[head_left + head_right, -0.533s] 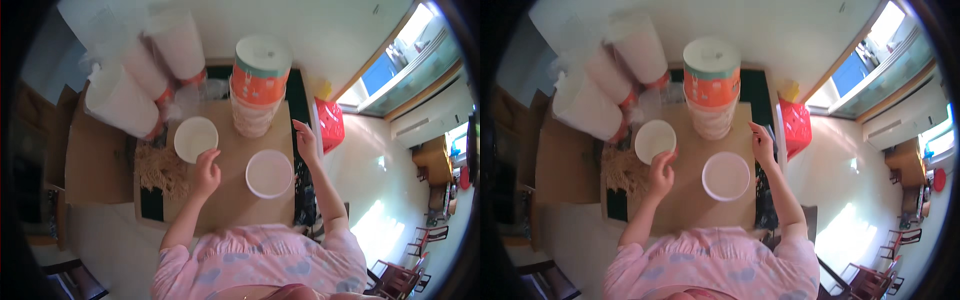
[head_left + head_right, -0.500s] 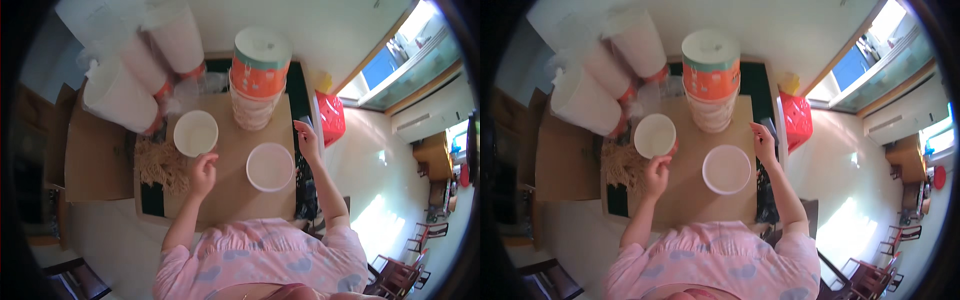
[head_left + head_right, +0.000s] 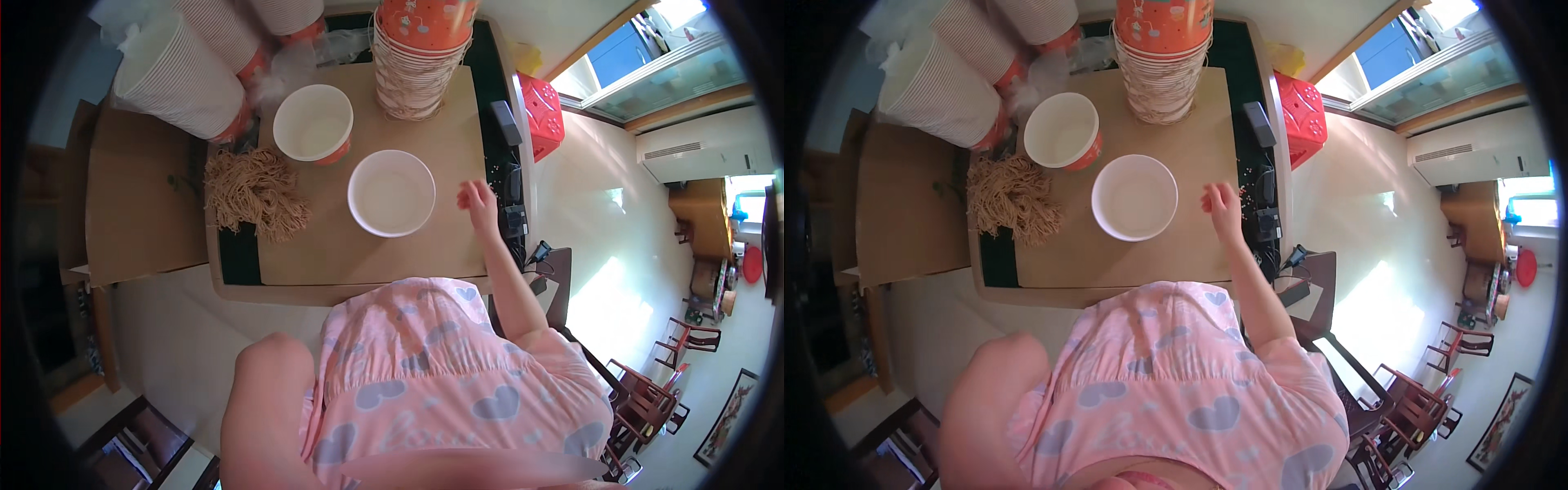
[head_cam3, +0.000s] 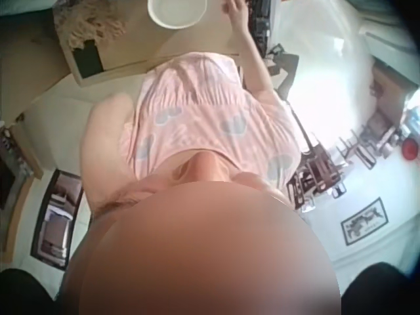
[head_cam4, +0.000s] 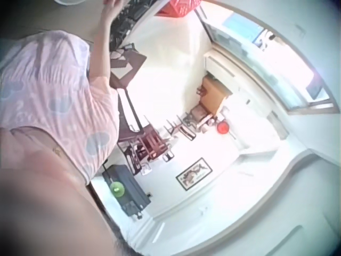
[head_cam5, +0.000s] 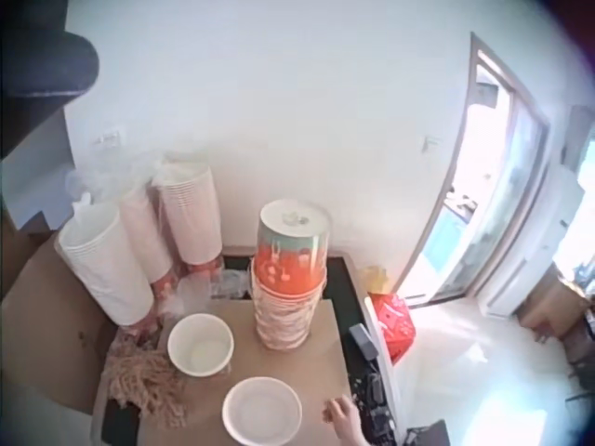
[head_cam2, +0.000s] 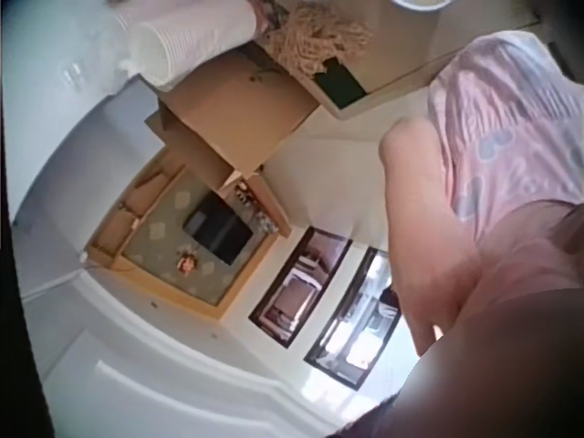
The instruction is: Inspecting, cleaning, and stacking paper buckets in a packaging environment.
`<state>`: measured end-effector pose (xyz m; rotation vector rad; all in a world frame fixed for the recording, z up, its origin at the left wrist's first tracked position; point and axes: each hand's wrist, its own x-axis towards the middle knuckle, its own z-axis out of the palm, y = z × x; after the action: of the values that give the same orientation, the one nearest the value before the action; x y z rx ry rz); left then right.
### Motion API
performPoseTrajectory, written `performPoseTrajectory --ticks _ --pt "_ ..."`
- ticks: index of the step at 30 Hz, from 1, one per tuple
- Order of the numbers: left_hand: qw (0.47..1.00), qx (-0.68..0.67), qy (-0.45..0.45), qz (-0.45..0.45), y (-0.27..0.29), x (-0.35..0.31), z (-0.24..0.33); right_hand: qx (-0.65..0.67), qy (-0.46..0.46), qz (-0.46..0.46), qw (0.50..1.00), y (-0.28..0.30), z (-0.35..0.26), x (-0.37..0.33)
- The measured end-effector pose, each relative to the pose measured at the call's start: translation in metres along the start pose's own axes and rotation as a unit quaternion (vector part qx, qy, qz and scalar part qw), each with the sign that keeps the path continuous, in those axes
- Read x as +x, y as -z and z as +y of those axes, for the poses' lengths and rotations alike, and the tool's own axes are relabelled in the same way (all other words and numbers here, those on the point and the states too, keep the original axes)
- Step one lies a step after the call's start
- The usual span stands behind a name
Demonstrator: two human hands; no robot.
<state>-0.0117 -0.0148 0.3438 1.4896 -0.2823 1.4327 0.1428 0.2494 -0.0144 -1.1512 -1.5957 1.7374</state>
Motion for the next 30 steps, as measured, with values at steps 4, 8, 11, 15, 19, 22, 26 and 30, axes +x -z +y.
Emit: performPoseTrajectory --ticks 4,8,11,15,19,22,26,30 --pt "0.998 -0.028 0.054 0.015 -0.070 -0.084 0.019 0.203 -0.216 -0.040 0.954 0.013 0.067 -0.053" --pt "0.940 0.147 0.212 0.222 0.050 -0.092 -0.056 0.108 -0.214 -0.301 0.923 -0.054 0.082 -0.091" --pt "0.603 0.610 0.469 0.211 0.100 -0.156 -0.102 0.084 -0.287 -0.398 0.867 -0.062 0.085 -0.106" --pt "0.440 0.751 0.490 0.038 0.122 -0.264 -0.161 0.195 -0.428 -0.342 0.813 -0.045 0.078 -0.102" --pt "0.453 0.785 0.407 0.120 0.121 -0.241 -0.137 0.290 -0.295 -0.182 0.892 0.030 0.108 -0.052" --pt "0.449 0.783 0.384 0.192 0.092 -0.198 -0.101 -0.140 -0.078 -0.206 0.965 -0.012 0.086 -0.051" --pt "0.434 0.738 0.423 0.297 0.064 -0.178 -0.086 -0.333 0.367 -0.300 0.815 -0.113 0.095 -0.075" --pt "0.428 0.707 0.482 0.292 0.044 -0.208 -0.087 -0.373 0.219 -0.334 0.837 -0.102 0.053 -0.055"
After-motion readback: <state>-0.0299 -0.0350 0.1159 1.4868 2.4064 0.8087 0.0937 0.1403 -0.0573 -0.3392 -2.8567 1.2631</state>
